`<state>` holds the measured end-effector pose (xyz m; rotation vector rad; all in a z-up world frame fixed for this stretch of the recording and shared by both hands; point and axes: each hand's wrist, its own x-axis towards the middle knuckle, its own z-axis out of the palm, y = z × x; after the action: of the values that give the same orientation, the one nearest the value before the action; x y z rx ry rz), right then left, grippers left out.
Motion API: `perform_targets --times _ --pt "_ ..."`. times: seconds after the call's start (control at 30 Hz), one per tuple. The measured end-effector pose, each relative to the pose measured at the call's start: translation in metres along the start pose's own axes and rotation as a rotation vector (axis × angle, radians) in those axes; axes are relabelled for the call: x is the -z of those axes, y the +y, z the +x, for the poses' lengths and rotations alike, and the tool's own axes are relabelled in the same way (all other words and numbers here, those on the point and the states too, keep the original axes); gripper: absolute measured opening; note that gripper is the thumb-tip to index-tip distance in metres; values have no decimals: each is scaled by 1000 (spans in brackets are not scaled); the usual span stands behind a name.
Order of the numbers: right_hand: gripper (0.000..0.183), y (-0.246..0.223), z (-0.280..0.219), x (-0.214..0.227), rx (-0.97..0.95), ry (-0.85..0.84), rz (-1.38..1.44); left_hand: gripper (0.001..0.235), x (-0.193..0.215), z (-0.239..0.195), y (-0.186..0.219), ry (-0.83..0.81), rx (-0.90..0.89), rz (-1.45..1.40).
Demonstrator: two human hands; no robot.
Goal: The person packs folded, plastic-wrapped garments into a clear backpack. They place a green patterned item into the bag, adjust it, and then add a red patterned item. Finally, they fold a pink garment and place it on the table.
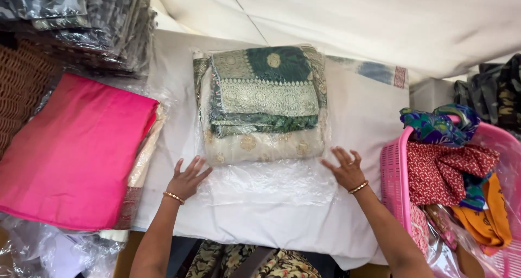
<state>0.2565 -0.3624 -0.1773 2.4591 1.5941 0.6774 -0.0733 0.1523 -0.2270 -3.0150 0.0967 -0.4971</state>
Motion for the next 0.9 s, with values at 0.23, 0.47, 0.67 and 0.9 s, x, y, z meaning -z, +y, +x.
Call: perform_targets --times 0.23,0.47,0.67,0.9 --pt "11 3 11 2 135 -183 215 19 13 32 -9 -191 74 -244" --pt "24 12 -35 -83 -785 -101 1445 22 -31 11 -13 -44 986 -1194" --pt "45 -15 -29 -88 -1194 -170 1440 31 -26 15 22 62 1297 -1238" --pt "38 -32 7 -32 -1330 -110 997 41 16 49 107 540 879 -154"
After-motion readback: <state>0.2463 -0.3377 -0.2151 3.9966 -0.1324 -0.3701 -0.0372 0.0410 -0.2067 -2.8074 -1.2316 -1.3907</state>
